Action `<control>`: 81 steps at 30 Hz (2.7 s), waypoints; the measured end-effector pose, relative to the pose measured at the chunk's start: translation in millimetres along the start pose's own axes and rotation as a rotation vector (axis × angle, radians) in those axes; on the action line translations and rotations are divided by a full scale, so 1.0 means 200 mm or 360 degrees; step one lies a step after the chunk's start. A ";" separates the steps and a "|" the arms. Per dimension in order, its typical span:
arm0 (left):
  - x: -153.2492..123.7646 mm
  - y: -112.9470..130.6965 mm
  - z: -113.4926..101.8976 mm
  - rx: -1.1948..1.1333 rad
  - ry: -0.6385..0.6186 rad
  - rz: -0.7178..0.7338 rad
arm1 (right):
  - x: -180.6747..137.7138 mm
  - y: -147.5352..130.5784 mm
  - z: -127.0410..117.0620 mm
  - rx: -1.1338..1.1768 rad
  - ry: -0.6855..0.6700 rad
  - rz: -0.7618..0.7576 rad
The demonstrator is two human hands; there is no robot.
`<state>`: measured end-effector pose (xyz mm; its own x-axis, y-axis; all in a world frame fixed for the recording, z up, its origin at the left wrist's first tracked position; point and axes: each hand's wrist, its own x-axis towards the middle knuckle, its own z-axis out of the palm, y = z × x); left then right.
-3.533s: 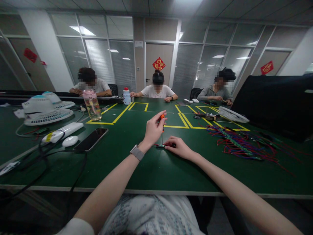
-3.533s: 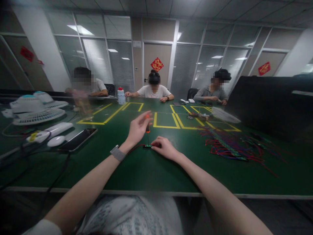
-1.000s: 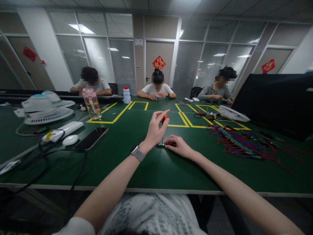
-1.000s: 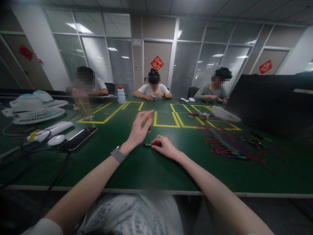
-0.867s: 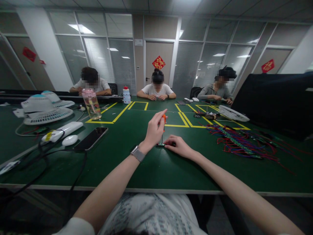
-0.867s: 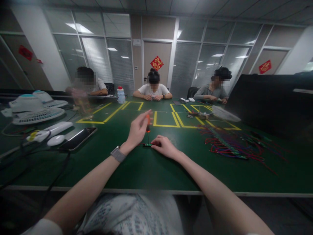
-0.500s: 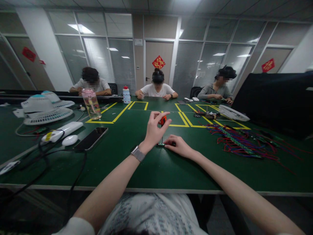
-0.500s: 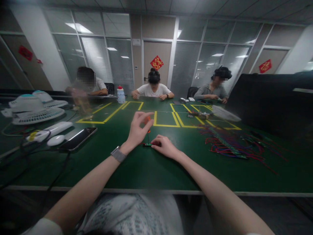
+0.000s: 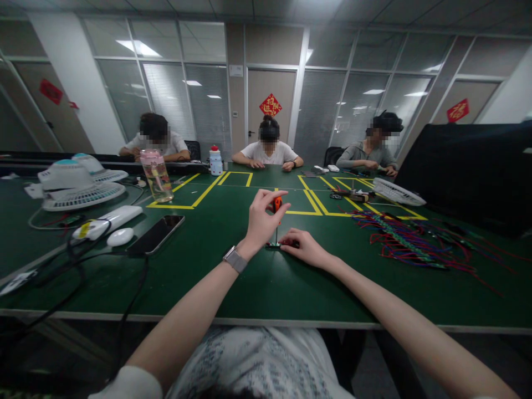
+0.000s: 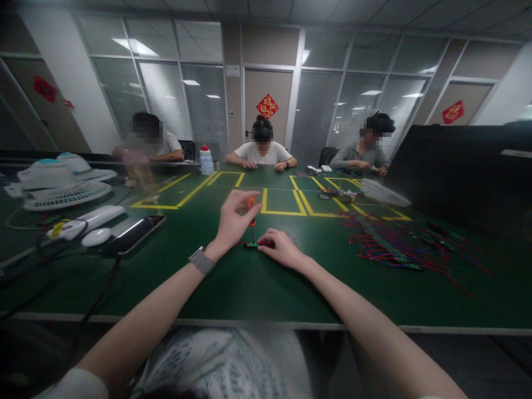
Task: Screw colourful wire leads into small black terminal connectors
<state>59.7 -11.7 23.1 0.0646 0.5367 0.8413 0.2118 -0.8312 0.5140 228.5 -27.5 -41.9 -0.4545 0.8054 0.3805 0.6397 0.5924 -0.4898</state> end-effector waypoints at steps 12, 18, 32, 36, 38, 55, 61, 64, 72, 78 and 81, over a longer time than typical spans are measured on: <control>-0.01 -0.05 0.02 -0.0336 -0.0148 -0.0145 | 0.00 0.01 0.00 0.0005 -0.0003 0.0003; 0.00 -0.03 0.01 -0.0070 0.0002 -0.0049 | 0.00 0.00 0.00 0.0022 0.0009 0.0008; 0.00 -0.04 0.00 -0.0094 -0.0086 -0.0073 | 0.00 0.00 0.00 0.0009 -0.0001 0.0009; 0.00 -0.06 0.01 -0.0156 -0.0036 -0.0105 | 0.00 0.00 0.00 0.0013 -0.0005 0.0009; 0.00 -0.04 0.00 -0.0097 0.0011 -0.0067 | 0.00 0.00 0.00 0.0019 -0.0005 0.0008; -0.01 -0.05 0.02 -0.0221 -0.0031 -0.0100 | 0.00 0.00 0.00 0.0001 -0.0004 0.0013; 0.00 0.00 0.00 0.0026 0.0083 0.0013 | 0.00 -0.01 0.00 0.0016 -0.0010 0.0026; 0.00 0.01 -0.01 0.0101 0.0073 0.0034 | 0.00 0.00 0.00 0.0016 -0.0007 0.0024; 0.00 -0.04 0.01 -0.0166 -0.0072 -0.0081 | 0.00 -0.01 0.00 0.0008 -0.0017 0.0023; -0.01 -0.04 0.01 -0.0144 0.0012 -0.0088 | 0.00 -0.01 -0.01 0.0007 -0.0017 0.0023; 0.00 -0.01 0.00 0.0025 0.0052 -0.0030 | 0.00 -0.01 -0.01 0.0000 -0.0022 0.0030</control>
<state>58.8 -10.5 21.9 0.0286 0.5471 0.8366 0.2277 -0.8185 0.5275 227.7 -29.4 -39.6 -0.4508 0.8168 0.3599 0.6483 0.5768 -0.4970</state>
